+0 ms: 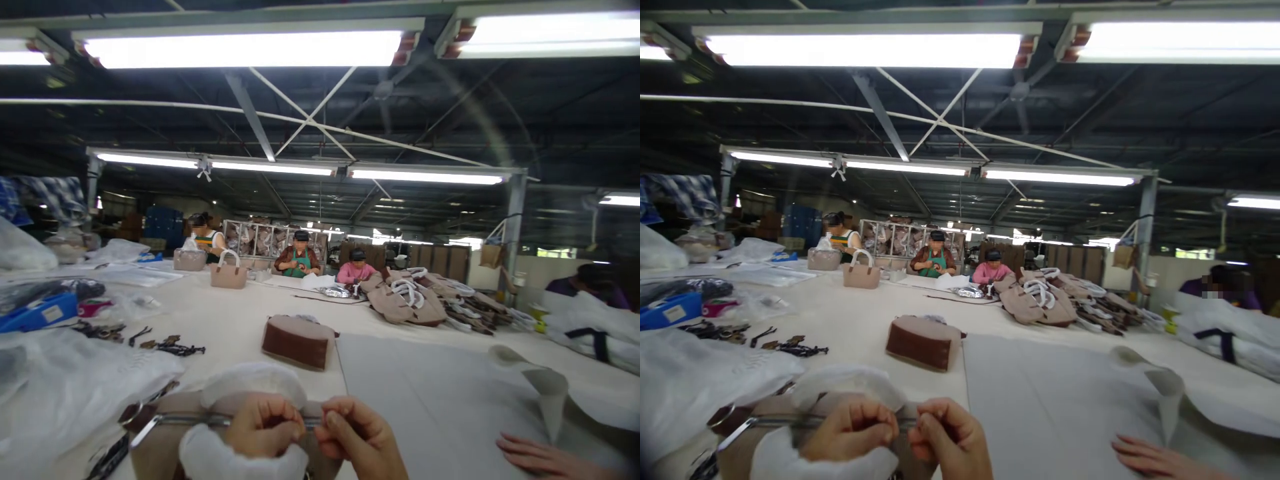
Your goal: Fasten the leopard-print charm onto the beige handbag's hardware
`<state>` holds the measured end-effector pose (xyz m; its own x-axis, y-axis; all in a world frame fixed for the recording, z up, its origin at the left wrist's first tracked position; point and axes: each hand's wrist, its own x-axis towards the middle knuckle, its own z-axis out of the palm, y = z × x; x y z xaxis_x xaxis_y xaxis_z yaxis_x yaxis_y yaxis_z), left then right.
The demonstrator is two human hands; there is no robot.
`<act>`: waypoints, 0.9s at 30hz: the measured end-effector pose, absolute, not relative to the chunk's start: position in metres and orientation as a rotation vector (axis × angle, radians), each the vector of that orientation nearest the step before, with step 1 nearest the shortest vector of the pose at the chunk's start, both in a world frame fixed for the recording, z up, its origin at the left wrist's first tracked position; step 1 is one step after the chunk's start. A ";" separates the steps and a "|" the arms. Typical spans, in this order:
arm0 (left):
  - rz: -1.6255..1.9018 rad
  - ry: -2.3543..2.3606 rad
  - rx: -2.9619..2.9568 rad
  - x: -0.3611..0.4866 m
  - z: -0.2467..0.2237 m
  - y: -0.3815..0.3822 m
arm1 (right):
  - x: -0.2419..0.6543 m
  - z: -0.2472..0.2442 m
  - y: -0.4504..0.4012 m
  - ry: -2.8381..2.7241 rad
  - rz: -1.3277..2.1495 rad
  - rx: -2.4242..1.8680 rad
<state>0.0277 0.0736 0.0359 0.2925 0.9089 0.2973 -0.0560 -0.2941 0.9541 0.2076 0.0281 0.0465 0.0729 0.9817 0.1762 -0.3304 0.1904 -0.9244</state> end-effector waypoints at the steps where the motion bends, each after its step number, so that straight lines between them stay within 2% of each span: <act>1: 1.088 0.739 1.504 0.029 0.043 0.070 | 0.206 0.047 0.030 -1.035 1.158 -0.850; 6: 1.004 0.782 1.622 0.032 0.066 0.055 | 0.202 0.044 0.033 -1.150 1.202 -0.827; 13: 0.954 1.055 1.865 0.037 0.074 0.043 | 0.209 0.032 0.038 -1.609 0.991 -0.858; 27: 0.931 0.919 1.781 0.042 0.071 0.041 | 0.212 0.045 0.036 -1.754 1.046 -0.930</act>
